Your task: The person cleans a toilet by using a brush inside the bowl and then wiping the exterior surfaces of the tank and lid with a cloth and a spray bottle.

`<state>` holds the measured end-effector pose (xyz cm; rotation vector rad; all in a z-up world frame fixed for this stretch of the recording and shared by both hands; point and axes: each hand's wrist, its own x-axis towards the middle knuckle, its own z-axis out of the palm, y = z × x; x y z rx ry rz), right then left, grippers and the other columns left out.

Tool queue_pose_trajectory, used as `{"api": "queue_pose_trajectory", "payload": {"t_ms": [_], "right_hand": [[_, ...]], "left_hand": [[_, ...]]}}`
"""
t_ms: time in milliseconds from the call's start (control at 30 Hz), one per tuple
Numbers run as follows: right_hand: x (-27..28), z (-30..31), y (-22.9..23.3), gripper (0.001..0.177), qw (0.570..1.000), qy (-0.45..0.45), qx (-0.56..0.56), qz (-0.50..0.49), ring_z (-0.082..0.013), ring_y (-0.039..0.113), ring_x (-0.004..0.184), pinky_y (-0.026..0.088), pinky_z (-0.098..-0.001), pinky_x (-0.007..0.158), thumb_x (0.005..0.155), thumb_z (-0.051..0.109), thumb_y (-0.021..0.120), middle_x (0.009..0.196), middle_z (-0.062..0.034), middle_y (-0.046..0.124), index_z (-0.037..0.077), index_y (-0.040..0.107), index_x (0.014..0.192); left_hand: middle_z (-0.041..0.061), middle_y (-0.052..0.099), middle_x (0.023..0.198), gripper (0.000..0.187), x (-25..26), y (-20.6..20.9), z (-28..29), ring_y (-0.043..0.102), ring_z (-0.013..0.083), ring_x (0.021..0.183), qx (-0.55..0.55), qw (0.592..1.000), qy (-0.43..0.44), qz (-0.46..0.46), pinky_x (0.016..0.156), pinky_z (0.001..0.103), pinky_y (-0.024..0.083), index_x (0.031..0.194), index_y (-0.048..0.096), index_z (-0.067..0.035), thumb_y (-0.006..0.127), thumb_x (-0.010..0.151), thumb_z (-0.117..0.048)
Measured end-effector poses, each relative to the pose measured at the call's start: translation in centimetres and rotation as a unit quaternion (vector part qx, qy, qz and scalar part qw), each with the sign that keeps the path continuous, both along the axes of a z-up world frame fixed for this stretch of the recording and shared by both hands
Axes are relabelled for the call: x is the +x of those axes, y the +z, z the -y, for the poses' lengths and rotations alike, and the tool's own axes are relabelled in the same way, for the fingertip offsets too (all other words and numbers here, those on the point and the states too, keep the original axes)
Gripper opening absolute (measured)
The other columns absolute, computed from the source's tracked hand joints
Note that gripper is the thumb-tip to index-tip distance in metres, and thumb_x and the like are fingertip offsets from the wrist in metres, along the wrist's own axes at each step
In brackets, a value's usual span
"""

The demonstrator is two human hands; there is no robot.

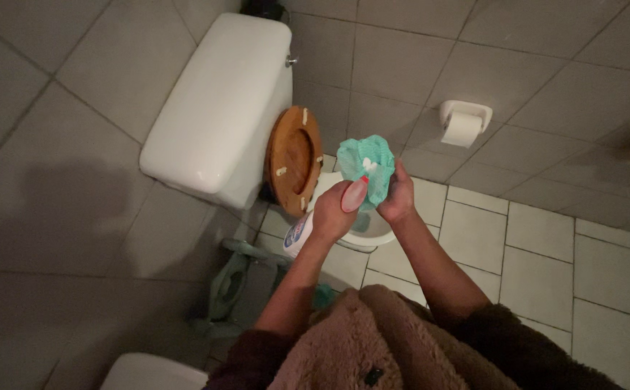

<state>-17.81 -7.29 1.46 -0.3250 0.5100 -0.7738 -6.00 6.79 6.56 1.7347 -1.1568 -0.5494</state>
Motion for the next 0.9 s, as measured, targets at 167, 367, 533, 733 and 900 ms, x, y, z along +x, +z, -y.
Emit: {"api": "queue_pose_trajectory", "payload": {"t_ms": [167,367,533,733,900], "right_hand": [[0.8,-0.3,0.5,0.056,1.000,-0.001,0.013,-0.024,-0.0314,0.059,0.127,0.041,-0.0468,0.115,0.106,0.048,0.033,0.137,-0.0116,0.063,0.008,0.053,0.141],[0.8,0.2,-2.3,0.044,1.000,-0.002,0.000,0.021,-0.0301,0.060,0.124,0.044,-0.0462,0.113,0.109,0.035,0.038,0.134,-0.0103,0.064,0.007,0.057,0.137],[1.3,0.7,-3.8,0.040,0.998,-0.028,0.056,0.007,-0.0301,0.062,0.119,0.046,-0.0456,0.110,0.106,0.031,0.044,0.129,-0.0112,0.066,0.005,0.060,0.132],[4.2,2.2,-5.2,0.041,1.000,-0.018,0.013,0.015,-0.0307,0.062,0.120,0.046,-0.0465,0.111,0.104,0.024,0.043,0.130,-0.0115,0.066,0.005,0.058,0.136],[9.2,6.6,-8.1,0.042,0.998,-0.027,0.048,0.032,-0.0307,0.062,0.119,0.046,-0.0471,0.109,0.106,0.029,0.041,0.131,-0.0113,0.065,0.007,0.058,0.137]], "left_hand": [[0.019,0.072,0.109,0.030,0.8,-1.7,0.1,0.067,0.0414,0.103,-0.061,0.998,0.005,-0.001,0.085,0.046,0.053,0.116,0.068,-0.009,0.066,0.091,-0.025],[0.015,0.074,0.110,0.031,1.4,-2.6,-1.1,0.073,0.0318,0.103,-0.104,0.989,0.015,-0.104,0.089,0.037,0.056,0.119,0.068,-0.007,0.070,0.090,-0.016],[0.015,0.075,0.110,0.035,2.1,-3.5,-1.3,0.073,0.0287,0.103,-0.074,0.987,0.039,-0.140,0.089,0.036,0.056,0.121,0.067,-0.006,0.073,0.087,-0.012],[0.015,0.075,0.110,0.037,3.5,-5.7,-0.3,0.073,0.0272,0.102,-0.070,0.985,0.069,-0.140,0.088,0.037,0.056,0.123,0.066,-0.005,0.074,0.088,-0.010],[0.015,0.072,0.113,0.041,5.6,-8.7,1.2,0.071,0.0263,0.105,-0.102,0.980,0.114,-0.126,0.090,0.038,0.055,0.124,0.064,-0.004,0.076,0.086,-0.008]]}}
